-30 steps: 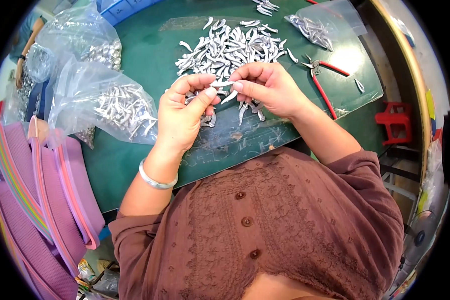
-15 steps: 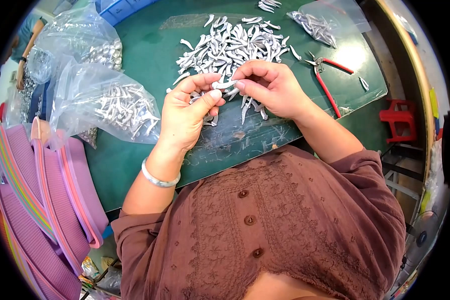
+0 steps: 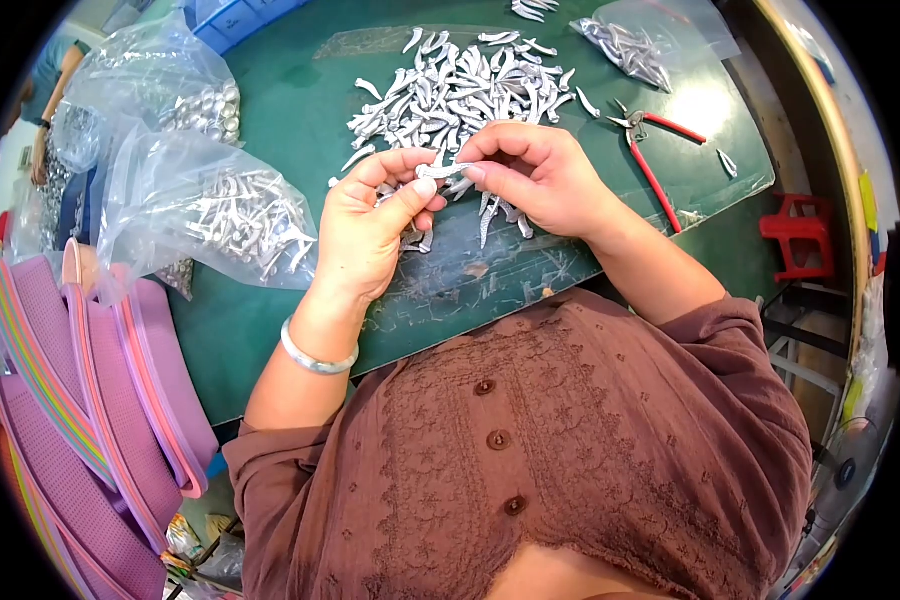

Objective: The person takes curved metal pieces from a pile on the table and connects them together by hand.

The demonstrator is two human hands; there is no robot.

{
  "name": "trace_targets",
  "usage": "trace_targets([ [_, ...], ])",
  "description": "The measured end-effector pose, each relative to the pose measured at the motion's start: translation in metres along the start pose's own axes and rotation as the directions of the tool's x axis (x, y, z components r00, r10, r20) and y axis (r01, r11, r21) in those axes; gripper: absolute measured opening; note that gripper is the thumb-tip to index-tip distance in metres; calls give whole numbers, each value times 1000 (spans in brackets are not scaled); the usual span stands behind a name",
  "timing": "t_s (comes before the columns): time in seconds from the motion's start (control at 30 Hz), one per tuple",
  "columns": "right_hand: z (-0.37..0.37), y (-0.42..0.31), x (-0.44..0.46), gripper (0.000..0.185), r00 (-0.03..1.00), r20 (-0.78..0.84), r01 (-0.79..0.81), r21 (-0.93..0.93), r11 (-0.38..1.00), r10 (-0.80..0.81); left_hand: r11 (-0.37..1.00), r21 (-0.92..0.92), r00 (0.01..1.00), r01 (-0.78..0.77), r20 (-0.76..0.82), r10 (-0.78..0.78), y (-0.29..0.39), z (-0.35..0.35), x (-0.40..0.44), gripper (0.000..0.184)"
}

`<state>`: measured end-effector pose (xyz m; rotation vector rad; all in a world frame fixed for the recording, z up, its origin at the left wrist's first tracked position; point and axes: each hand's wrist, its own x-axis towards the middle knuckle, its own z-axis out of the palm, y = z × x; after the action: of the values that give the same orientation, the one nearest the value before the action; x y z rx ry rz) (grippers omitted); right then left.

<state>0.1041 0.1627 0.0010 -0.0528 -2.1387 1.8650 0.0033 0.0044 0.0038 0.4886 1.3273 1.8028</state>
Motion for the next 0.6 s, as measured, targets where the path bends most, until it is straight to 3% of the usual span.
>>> trace_targets([
  [0.23,-3,-2,-1,15,996,5,-88,42,995,88,997,-74,1000,20,1,-20,0,-3,1,19],
  [0.43,-5,-5,2,18,990,-5,-138,225,964,142,927,-370,995,64,-44,-86,10,-3,2,12],
  [0.53,-4,-8,2,19,990,-14,-135,265,955,143,938,-341,997,66,-9,-73,4,-10,4,13],
  [0.6,-3,-9,3,19,991,-4,-125,267,955,131,972,-202,992,122,5,-123,4,-8,5,13],
])
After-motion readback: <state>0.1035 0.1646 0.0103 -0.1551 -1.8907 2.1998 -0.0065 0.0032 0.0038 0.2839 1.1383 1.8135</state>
